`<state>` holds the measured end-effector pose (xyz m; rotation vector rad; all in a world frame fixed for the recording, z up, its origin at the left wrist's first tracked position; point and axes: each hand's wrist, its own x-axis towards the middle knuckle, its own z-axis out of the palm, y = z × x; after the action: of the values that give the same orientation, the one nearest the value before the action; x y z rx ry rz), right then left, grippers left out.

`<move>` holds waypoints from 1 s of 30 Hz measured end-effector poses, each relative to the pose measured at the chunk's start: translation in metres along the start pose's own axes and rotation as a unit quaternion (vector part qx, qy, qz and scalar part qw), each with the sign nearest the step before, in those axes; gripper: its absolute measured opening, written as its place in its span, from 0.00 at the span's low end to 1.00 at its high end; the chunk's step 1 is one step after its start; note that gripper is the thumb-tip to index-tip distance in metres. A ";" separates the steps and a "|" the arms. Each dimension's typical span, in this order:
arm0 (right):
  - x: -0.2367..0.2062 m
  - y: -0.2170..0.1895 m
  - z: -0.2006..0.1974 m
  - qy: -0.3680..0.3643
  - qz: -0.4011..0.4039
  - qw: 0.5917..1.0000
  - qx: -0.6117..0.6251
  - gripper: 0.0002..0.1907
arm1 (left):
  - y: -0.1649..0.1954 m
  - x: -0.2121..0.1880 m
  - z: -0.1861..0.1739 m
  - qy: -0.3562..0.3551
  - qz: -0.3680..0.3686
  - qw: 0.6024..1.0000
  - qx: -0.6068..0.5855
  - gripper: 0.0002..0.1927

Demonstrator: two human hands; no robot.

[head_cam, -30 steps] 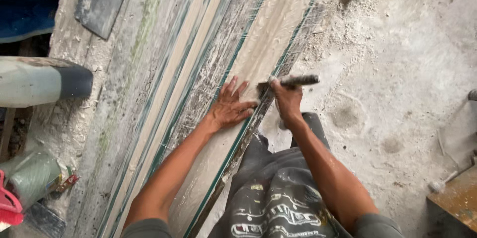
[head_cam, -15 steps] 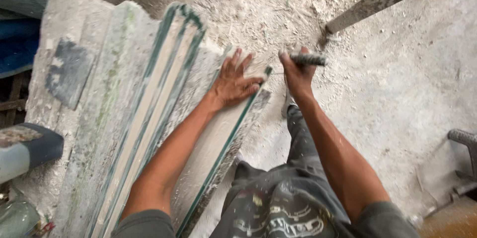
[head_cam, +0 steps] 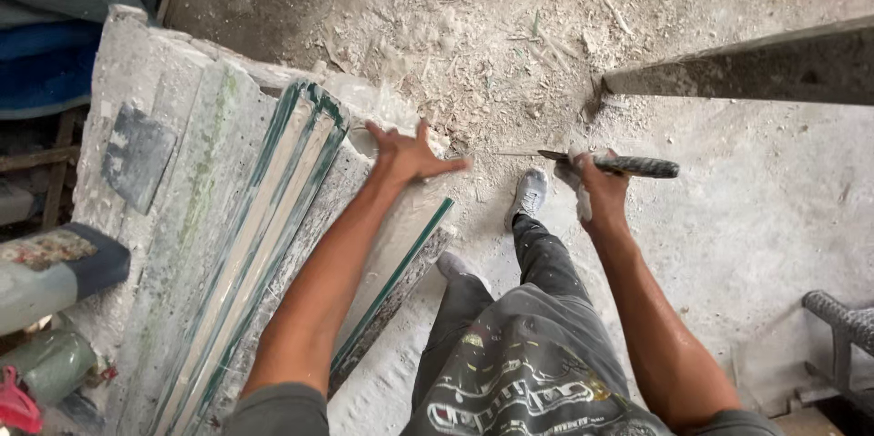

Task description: The person works at a long plaster mold table, pressing and aligning wet plaster strips in the mold channels by hand. They scoop plaster paste from a large basin, apply it into the mold grooves, and use a putty knife to spread and scrape the plaster flush along the mold lengths.

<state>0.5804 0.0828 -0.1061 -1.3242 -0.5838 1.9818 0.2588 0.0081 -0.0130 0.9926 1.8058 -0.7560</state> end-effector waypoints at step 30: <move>0.014 0.034 0.190 -0.159 0.380 0.891 -0.189 0.19 | -0.005 -0.036 0.163 0.670 -0.099 0.640 -0.362 0.19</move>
<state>0.3917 0.0704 -0.0656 -1.6393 -0.6941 2.8765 0.3321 -0.1388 -0.0442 0.7476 3.0718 0.9743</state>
